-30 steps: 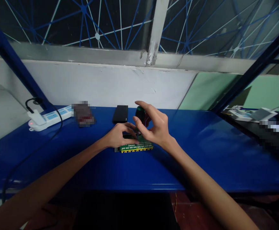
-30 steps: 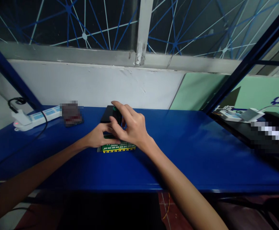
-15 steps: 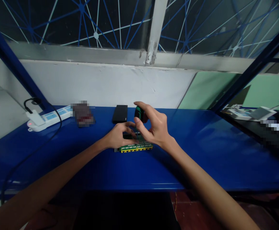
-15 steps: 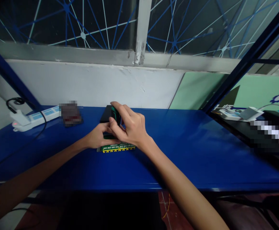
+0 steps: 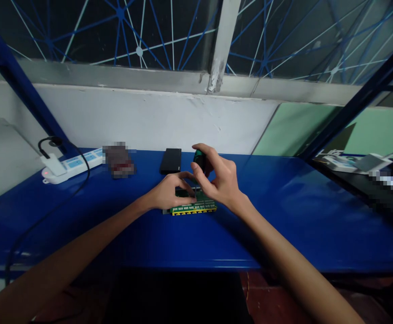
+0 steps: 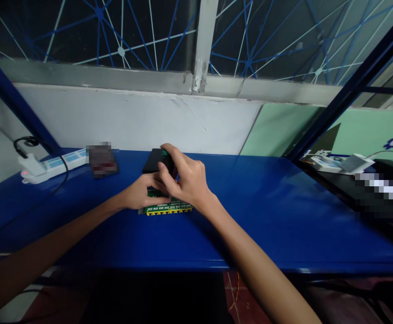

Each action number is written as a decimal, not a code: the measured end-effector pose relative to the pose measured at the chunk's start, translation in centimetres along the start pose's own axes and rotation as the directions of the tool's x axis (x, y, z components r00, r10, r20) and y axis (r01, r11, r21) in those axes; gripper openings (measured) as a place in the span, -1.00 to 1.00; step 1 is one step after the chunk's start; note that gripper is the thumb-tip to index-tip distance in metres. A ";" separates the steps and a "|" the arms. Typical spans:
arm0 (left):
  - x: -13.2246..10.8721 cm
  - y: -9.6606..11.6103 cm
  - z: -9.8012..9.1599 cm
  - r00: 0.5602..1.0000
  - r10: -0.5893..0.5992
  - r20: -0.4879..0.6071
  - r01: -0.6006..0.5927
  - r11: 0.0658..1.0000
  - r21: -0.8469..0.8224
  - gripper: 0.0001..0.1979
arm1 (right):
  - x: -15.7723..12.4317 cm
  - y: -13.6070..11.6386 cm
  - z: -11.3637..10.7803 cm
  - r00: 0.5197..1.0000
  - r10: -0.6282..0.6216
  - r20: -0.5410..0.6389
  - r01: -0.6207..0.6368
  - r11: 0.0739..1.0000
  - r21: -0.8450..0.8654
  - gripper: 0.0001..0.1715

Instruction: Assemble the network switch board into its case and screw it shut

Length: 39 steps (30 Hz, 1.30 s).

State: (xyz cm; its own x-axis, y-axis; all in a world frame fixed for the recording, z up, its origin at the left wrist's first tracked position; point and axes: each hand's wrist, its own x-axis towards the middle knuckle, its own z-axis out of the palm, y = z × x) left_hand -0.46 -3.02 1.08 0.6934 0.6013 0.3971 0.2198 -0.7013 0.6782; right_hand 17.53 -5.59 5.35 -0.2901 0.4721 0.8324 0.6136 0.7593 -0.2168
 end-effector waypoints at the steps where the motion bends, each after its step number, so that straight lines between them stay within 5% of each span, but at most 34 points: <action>1: 0.0 0.1 -0.1 1.000 0.007 -0.008 -0.007 1.000 0.002 -0.90 | 0.0 0.0 0.0 1.000 0.017 0.002 -0.017 1.000 0.004 -0.65; 7: 0.1 0.0 -1.8 0.988 0.022 -0.151 -0.016 0.999 0.041 -0.77 | 0.1 0.5 0.1 0.974 0.183 -0.137 -0.170 0.981 0.097 -0.64; 12: -0.2 -2.8 -4.3 0.945 -0.082 -0.316 0.193 0.921 0.339 -0.60 | 0.1 1.2 1.0 0.928 0.330 -0.173 -0.274 0.919 0.284 -0.60; 17: -0.9 -5.0 -5.1 0.949 -0.148 -0.278 0.272 0.830 0.487 -0.56 | -0.4 1.6 2.0 0.935 0.355 -0.017 -0.334 0.894 0.299 -0.62; 24: -0.7 -4.4 -4.8 0.962 -0.072 -0.263 0.221 0.772 0.596 -0.60 | -1.0 1.8 2.5 0.927 0.366 0.082 -0.375 0.895 0.243 -0.66; 39: -0.8 -4.9 -4.5 0.974 -0.063 -0.216 0.185 0.771 0.610 -0.61 | -1.4 1.5 2.9 0.921 0.368 0.126 -0.387 0.895 0.221 -0.67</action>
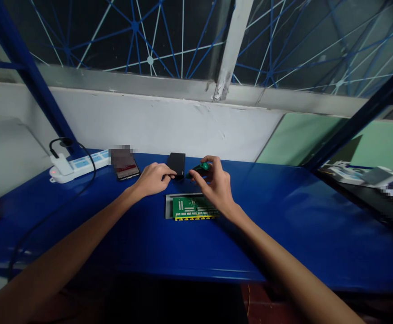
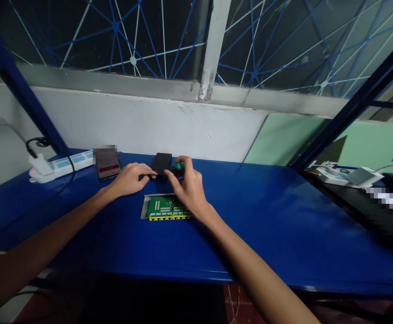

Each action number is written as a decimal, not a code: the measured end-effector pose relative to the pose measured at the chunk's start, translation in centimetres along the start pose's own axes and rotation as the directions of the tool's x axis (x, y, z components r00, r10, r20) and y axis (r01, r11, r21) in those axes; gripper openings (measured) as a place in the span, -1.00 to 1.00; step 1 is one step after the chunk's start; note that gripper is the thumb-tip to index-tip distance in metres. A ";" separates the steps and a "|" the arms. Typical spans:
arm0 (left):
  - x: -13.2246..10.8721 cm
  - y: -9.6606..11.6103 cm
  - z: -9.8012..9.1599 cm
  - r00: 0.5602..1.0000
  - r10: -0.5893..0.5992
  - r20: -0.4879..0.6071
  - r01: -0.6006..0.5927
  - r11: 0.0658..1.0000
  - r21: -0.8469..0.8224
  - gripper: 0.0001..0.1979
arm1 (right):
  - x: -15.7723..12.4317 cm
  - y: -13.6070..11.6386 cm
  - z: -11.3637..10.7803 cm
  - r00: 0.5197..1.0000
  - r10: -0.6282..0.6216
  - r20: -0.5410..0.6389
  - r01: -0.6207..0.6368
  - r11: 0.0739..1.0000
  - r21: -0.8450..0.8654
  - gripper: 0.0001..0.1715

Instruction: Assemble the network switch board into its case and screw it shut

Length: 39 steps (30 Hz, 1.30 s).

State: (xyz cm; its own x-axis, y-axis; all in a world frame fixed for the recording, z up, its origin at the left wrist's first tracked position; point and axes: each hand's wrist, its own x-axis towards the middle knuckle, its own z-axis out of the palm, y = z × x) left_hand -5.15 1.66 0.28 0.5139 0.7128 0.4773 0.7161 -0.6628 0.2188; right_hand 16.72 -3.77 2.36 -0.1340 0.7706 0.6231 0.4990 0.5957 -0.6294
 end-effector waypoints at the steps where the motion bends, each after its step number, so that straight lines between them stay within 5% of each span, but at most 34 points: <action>1: 0.0 0.1 0.0 1.000 0.001 0.004 -0.001 1.000 0.002 -0.61 | 0.0 0.0 0.0 1.000 0.000 0.002 0.000 1.000 -0.008 -0.67; 11: 0.1 0.2 0.0 0.997 -0.074 -0.007 0.073 0.989 -0.127 -0.66 | 0.4 -0.4 -0.4 0.996 0.028 -0.079 -0.020 0.995 0.093 -0.64; 20: 0.7 0.1 -0.6 0.973 -0.180 0.145 0.225 0.881 -0.416 -0.65 | 1.1 -0.5 -1.4 0.973 0.096 -0.209 -0.044 0.970 0.240 -0.58; 39: 0.6 0.4 -0.4 0.975 -0.210 0.075 0.223 0.921 -0.320 -0.78 | 0.9 -1.0 -1.3 0.974 0.117 -0.193 -0.069 0.970 0.235 -0.57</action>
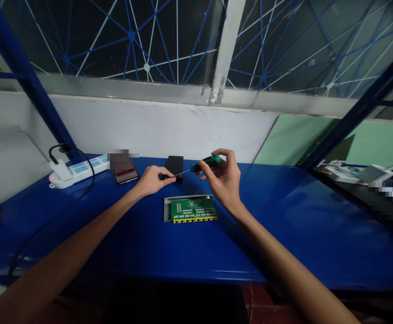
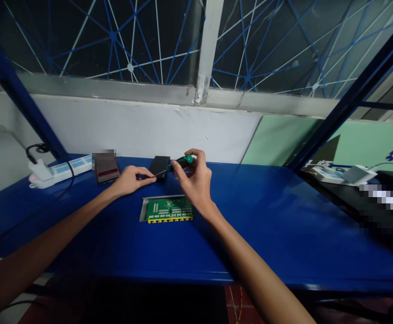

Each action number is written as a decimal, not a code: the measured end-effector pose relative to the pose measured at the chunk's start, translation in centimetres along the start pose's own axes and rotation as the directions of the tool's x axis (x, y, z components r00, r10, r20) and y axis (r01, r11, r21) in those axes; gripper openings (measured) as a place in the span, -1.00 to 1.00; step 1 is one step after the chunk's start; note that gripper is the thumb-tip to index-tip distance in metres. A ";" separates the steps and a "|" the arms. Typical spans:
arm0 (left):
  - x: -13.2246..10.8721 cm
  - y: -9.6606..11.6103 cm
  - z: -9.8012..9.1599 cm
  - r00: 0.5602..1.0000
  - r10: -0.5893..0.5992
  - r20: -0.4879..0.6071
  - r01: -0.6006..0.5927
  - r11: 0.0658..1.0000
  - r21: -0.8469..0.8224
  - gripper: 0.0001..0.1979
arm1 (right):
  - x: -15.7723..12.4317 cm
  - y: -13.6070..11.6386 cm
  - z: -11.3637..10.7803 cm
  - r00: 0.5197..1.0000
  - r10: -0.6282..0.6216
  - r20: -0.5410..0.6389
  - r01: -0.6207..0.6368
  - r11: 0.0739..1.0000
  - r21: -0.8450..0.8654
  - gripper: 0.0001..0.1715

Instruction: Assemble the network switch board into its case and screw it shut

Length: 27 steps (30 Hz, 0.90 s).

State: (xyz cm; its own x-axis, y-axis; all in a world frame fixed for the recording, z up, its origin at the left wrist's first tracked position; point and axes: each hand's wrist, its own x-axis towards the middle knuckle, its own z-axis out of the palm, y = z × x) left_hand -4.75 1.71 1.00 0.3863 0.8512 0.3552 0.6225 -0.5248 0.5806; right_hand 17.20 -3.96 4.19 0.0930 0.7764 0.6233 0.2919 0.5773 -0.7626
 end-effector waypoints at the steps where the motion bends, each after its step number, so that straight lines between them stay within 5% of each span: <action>1: 0.0 0.1 0.0 1.000 -0.005 -0.005 0.005 1.000 0.005 -0.79 | 0.0 0.0 0.0 1.000 -0.002 0.000 0.002 1.000 0.000 -0.58; 27: -0.3 -0.2 0.6 1.000 0.022 -0.011 -0.021 0.995 0.098 -0.80 | -0.4 0.2 0.3 0.998 -0.038 0.045 0.039 0.999 -0.035 -0.62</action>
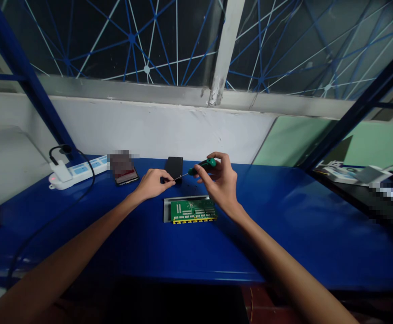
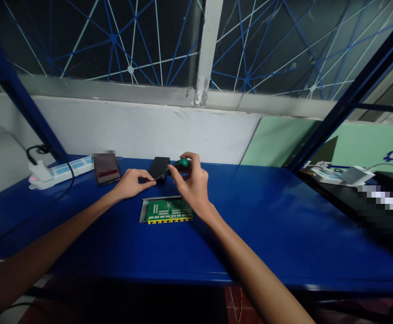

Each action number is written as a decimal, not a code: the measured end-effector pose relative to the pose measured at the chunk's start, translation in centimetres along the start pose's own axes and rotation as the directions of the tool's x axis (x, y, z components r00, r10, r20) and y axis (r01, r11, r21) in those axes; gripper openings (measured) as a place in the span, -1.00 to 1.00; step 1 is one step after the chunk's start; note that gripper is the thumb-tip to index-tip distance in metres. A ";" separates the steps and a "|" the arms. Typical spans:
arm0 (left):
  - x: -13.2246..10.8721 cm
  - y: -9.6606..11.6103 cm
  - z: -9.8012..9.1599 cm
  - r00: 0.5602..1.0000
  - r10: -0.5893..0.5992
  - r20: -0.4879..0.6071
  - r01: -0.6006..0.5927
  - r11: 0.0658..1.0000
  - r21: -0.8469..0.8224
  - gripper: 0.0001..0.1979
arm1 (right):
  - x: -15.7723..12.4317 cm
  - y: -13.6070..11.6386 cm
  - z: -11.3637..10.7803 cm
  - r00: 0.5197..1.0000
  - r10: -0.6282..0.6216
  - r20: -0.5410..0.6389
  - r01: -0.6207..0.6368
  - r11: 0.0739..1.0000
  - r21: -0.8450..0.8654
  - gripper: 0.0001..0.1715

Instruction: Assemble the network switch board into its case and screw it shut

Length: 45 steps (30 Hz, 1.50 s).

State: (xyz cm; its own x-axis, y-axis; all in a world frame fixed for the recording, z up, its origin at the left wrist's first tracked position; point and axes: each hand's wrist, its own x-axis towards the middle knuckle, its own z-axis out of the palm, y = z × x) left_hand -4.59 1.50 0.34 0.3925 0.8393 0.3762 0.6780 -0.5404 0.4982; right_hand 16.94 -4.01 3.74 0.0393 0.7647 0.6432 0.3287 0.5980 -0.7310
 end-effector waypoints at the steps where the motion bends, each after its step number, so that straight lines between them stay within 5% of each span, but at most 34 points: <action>1: 0.0 0.0 0.0 1.000 0.000 -0.003 0.000 1.000 0.001 -0.80 | 0.0 0.0 0.0 1.000 0.000 -0.001 0.000 1.000 -0.003 -0.62; 28: -0.2 0.7 -0.3 0.997 0.072 -0.003 -0.071 0.989 0.132 -0.83 | -0.1 -0.1 -0.1 0.999 -0.036 0.023 0.038 0.998 -0.060 -0.64; 45: -0.1 -0.2 0.3 0.990 0.121 -0.075 -0.119 0.993 0.024 -0.84 | 0.4 0.3 -0.5 0.999 -0.017 -0.037 0.019 0.999 0.041 -0.60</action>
State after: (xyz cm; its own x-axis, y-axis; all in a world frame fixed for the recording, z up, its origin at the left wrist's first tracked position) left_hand -4.57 1.60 -0.04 0.4237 0.7612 0.4910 0.6415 -0.6349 0.4306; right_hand 17.50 -3.63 3.89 0.0688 0.7447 0.6639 0.2909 0.6216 -0.7273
